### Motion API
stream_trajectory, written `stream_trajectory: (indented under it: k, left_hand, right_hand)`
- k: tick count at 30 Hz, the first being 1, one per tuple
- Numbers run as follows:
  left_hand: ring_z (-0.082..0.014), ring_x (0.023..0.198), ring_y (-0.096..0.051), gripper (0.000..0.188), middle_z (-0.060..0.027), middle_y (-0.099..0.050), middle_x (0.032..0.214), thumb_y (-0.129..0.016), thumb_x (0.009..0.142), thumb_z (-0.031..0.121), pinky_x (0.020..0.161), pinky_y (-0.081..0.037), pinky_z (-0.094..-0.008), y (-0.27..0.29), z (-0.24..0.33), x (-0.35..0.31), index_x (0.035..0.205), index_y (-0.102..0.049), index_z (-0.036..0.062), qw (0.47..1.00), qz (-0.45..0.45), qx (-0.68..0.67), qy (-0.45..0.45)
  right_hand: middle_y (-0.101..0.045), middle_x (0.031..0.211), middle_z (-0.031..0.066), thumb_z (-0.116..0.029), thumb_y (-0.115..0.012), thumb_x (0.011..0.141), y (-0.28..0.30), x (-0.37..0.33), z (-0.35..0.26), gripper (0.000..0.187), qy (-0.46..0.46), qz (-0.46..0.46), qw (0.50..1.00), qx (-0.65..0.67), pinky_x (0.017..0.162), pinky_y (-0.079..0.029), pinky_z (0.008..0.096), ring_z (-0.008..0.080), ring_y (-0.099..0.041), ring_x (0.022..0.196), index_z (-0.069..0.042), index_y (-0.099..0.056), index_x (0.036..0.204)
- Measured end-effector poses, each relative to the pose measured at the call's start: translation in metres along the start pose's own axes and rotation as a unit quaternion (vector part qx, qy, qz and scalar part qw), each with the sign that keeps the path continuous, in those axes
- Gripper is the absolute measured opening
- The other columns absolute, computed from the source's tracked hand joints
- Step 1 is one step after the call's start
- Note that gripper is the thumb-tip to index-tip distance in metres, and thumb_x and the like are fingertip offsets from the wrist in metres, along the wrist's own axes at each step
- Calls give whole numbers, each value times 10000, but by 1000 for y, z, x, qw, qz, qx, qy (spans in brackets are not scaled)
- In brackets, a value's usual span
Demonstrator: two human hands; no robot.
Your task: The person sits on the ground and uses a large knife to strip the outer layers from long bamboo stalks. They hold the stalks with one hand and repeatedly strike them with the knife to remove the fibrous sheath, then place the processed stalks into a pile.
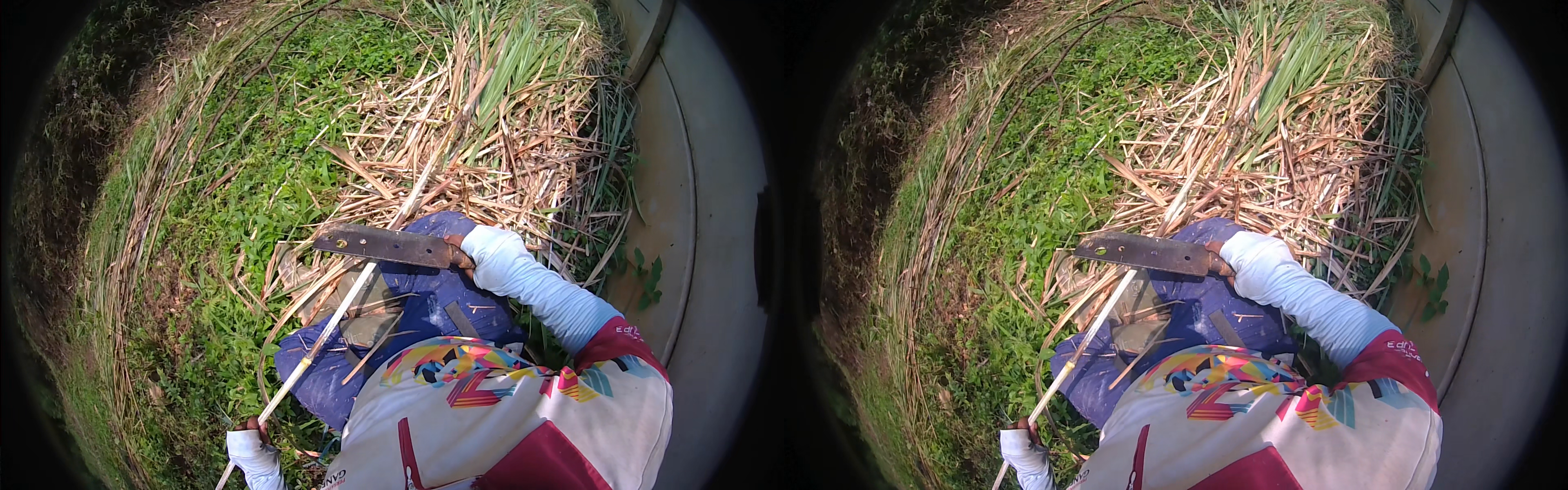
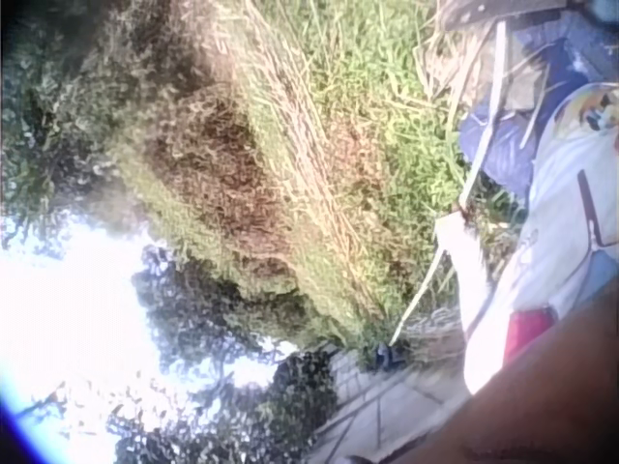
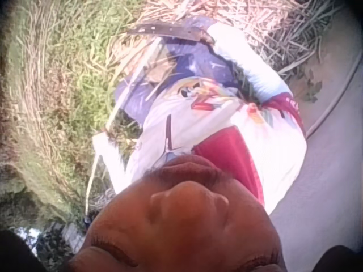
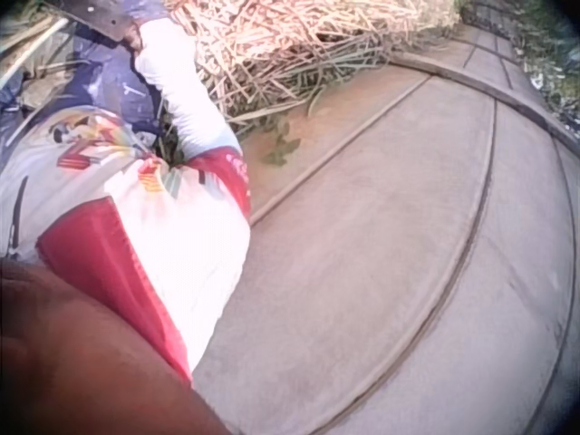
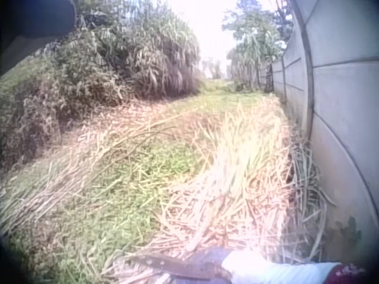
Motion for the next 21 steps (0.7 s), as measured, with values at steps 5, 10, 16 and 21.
stream_trajectory:
  k: [5,10,16,21]
  left_hand:
    - [-348,657,-552,243,-116,-561,736,-788,787,88,586,-408,-491,20,2,-6,1017,-708,102,997,40,48,-36]
    - [-368,714,-579,206,-137,-596,829,-764,827,50,640,-452,-472,19,-10,-25,1020,-712,95,999,36,-8,-19]
    - [-390,676,-627,158,-177,-651,796,-749,948,186,592,-515,-458,28,25,-26,878,-685,60,998,-3,1,-62]
    - [-461,757,-569,134,-216,-601,816,-632,982,139,689,-473,-520,-6,23,-31,899,-640,34,978,-117,-171,39]
  right_hand:
    - [-729,992,186,-146,-695,897,2,33,61,394,-112,-56,991,-45,788,-565,495,417,-712,966,-218,-654,1282]
    - [-727,1019,248,-266,-622,993,72,52,190,221,-267,178,947,-14,774,-531,508,449,-697,949,-80,-690,1088]
    - [-734,1013,233,-192,-604,948,70,21,216,276,-320,260,908,74,838,-535,476,417,-714,971,-99,-682,1197]
    - [-697,1022,193,-126,-796,816,15,-5,80,583,-101,216,964,114,848,-556,434,385,-701,948,-155,-646,1379]
Point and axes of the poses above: each hand's wrist, its own x-axis towards the middle knuckle, its own y-axis out of the back of the hand, z = x × y, the point moved 9 cm from there along x, towards the middle knuckle
